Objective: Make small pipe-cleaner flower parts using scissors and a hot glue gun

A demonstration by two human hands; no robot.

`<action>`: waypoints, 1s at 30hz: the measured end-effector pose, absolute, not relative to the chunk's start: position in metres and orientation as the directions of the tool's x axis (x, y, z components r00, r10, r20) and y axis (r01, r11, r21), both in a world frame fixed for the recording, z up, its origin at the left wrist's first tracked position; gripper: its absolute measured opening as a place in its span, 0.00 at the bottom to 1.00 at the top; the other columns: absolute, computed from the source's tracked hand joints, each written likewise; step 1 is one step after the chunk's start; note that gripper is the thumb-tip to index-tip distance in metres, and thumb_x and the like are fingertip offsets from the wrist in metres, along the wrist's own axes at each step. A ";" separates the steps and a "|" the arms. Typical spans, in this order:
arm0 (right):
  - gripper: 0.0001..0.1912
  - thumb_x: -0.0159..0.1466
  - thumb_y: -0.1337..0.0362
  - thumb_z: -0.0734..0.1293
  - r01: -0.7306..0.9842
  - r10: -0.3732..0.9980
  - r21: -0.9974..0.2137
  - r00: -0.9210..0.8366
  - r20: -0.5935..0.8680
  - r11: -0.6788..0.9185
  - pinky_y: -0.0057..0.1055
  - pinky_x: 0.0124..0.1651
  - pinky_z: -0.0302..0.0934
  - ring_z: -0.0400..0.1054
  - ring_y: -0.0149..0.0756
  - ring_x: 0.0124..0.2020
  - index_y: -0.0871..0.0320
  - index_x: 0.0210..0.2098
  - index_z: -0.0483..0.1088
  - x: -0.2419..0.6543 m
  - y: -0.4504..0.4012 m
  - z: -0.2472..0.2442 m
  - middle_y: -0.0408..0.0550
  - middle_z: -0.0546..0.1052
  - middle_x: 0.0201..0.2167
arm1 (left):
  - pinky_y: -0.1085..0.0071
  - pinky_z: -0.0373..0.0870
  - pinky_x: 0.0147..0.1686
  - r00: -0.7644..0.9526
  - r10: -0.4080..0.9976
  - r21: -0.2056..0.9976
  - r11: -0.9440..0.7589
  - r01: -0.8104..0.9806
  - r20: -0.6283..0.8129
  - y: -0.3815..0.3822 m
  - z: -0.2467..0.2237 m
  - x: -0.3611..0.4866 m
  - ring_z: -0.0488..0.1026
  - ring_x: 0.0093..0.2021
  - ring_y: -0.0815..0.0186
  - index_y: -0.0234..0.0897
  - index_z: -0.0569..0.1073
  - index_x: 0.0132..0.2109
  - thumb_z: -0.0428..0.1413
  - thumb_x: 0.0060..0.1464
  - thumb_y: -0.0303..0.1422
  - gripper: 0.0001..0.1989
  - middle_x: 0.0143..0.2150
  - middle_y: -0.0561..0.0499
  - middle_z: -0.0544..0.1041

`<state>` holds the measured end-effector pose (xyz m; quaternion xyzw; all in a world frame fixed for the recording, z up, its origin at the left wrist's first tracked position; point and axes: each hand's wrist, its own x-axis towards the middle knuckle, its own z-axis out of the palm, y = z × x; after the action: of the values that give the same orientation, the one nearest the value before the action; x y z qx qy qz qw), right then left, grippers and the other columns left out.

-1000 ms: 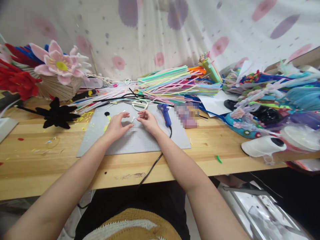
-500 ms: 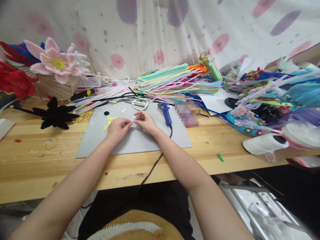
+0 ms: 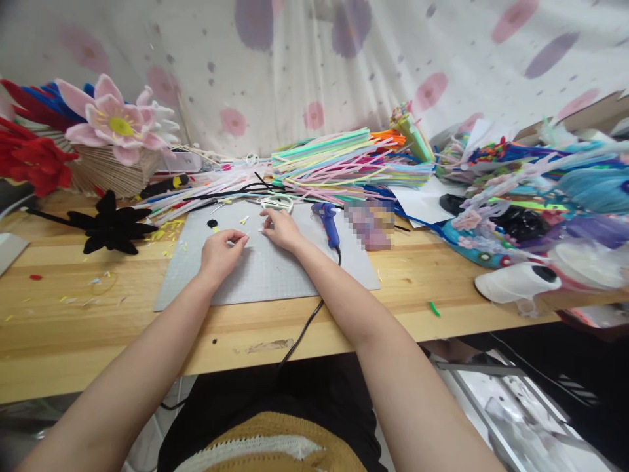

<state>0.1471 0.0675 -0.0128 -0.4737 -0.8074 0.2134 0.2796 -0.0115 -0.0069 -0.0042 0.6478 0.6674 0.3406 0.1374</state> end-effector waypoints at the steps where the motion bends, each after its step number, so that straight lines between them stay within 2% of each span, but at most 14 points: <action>1: 0.22 0.52 0.70 0.68 0.624 0.881 -0.627 -0.397 0.259 0.466 0.39 0.51 0.56 0.63 0.39 0.45 0.58 0.48 0.65 0.147 0.069 -0.013 0.47 0.75 0.36 | 0.68 0.64 0.39 -0.116 0.960 0.631 -0.074 0.772 0.255 -0.007 -0.004 -0.011 0.72 0.34 0.64 0.39 0.76 0.33 0.53 0.50 0.36 0.09 0.33 0.50 0.78; 5: 0.27 0.50 0.67 0.70 0.523 0.884 -0.731 -0.398 0.247 0.439 0.38 0.50 0.58 0.65 0.36 0.46 0.56 0.50 0.63 0.161 0.066 -0.008 0.48 0.74 0.43 | 0.67 0.64 0.40 -0.093 0.964 0.617 -0.084 0.783 0.249 -0.007 -0.006 -0.010 0.73 0.35 0.63 0.39 0.77 0.32 0.53 0.50 0.36 0.09 0.32 0.50 0.78; 8: 0.24 0.50 0.66 0.70 0.483 0.900 -0.793 -0.397 0.179 0.371 0.35 0.45 0.61 0.67 0.34 0.43 0.56 0.47 0.65 0.190 0.053 0.008 0.49 0.74 0.43 | 0.67 0.65 0.40 -0.096 0.965 0.608 -0.076 0.791 0.245 -0.007 -0.006 -0.010 0.73 0.35 0.63 0.40 0.77 0.32 0.53 0.50 0.36 0.08 0.32 0.50 0.78; 11: 0.18 0.51 0.62 0.69 0.483 0.888 -0.846 -0.458 -0.027 0.224 0.29 0.36 0.63 0.69 0.32 0.36 0.59 0.41 0.68 0.229 0.035 0.031 0.49 0.75 0.37 | 0.66 0.65 0.41 -0.098 0.966 0.605 -0.069 0.794 0.239 -0.006 -0.006 -0.010 0.73 0.35 0.63 0.40 0.77 0.32 0.53 0.50 0.36 0.08 0.32 0.50 0.78; 12: 0.17 0.52 0.61 0.69 0.502 0.877 -0.854 -0.462 -0.131 0.136 0.26 0.30 0.61 0.70 0.32 0.33 0.59 0.40 0.68 0.240 0.030 0.038 0.49 0.76 0.35 | 0.66 0.65 0.41 -0.100 0.966 0.604 -0.066 0.794 0.237 -0.005 -0.006 -0.010 0.73 0.35 0.62 0.40 0.77 0.32 0.54 0.50 0.36 0.08 0.32 0.50 0.78; 14: 0.15 0.52 0.58 0.69 0.535 0.864 -0.844 -0.438 -0.250 0.028 0.24 0.23 0.56 0.69 0.30 0.29 0.60 0.36 0.69 0.253 0.021 0.048 0.48 0.75 0.30 | 0.66 0.65 0.41 -0.097 0.967 0.603 -0.068 0.795 0.237 -0.004 -0.007 -0.008 0.73 0.35 0.62 0.40 0.77 0.32 0.54 0.49 0.36 0.08 0.32 0.50 0.79; 16: 0.15 0.51 0.58 0.69 0.523 0.885 -0.852 -0.403 -0.232 0.014 0.23 0.22 0.54 0.68 0.29 0.27 0.60 0.35 0.69 0.249 0.017 0.049 0.46 0.74 0.28 | 0.66 0.65 0.41 -0.080 0.965 0.595 -0.089 0.799 0.252 -0.002 -0.007 -0.005 0.73 0.36 0.62 0.40 0.77 0.33 0.55 0.49 0.36 0.08 0.33 0.50 0.79; 19: 0.17 0.51 0.62 0.70 0.402 0.933 -0.911 -0.354 -0.065 0.089 0.24 0.27 0.59 0.68 0.28 0.29 0.58 0.38 0.66 0.217 0.018 0.033 0.44 0.73 0.30 | 0.66 0.64 0.42 -0.026 0.954 0.566 -0.155 0.809 0.298 -0.002 -0.007 0.001 0.73 0.37 0.62 0.40 0.78 0.33 0.55 0.50 0.36 0.08 0.33 0.49 0.79; 21: 0.22 0.50 0.65 0.70 0.292 0.962 -0.952 -0.273 0.005 0.088 0.25 0.30 0.62 0.68 0.27 0.30 0.57 0.43 0.62 0.188 0.021 0.018 0.43 0.73 0.33 | 0.66 0.64 0.43 0.012 0.947 0.541 -0.193 0.819 0.320 -0.003 -0.008 0.004 0.73 0.37 0.62 0.40 0.78 0.33 0.55 0.50 0.35 0.08 0.33 0.49 0.79; 24: 0.23 0.50 0.68 0.69 0.178 0.970 -0.984 -0.238 -0.047 -0.004 0.26 0.30 0.62 0.67 0.26 0.26 0.56 0.43 0.58 0.154 0.024 0.001 0.39 0.71 0.28 | 0.65 0.63 0.43 0.040 0.945 0.512 -0.210 0.833 0.324 -0.005 -0.009 0.005 0.73 0.37 0.62 0.40 0.78 0.34 0.54 0.51 0.35 0.08 0.33 0.49 0.79; 27: 0.20 0.50 0.70 0.67 0.146 0.978 -0.989 -0.208 -0.033 -0.003 0.25 0.29 0.61 0.65 0.26 0.24 0.55 0.40 0.57 0.140 0.025 -0.007 0.34 0.69 0.22 | 0.64 0.64 0.43 0.028 0.953 0.523 -0.190 0.831 0.302 -0.005 -0.009 0.002 0.73 0.37 0.61 0.41 0.78 0.34 0.54 0.51 0.36 0.08 0.33 0.49 0.79; 30: 0.20 0.50 0.68 0.67 0.129 0.986 -0.992 -0.168 -0.007 0.015 0.25 0.29 0.60 0.65 0.26 0.23 0.54 0.39 0.56 0.141 0.024 -0.010 0.32 0.69 0.21 | 0.65 0.65 0.44 0.014 0.959 0.576 -0.183 0.797 0.285 -0.005 -0.009 0.000 0.73 0.39 0.62 0.41 0.78 0.38 0.55 0.50 0.35 0.09 0.35 0.49 0.79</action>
<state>0.1407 0.0245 -0.0105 -0.4866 -0.5728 0.5057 0.4236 0.0001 -0.0050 -0.0090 0.7006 0.6263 0.3172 0.1277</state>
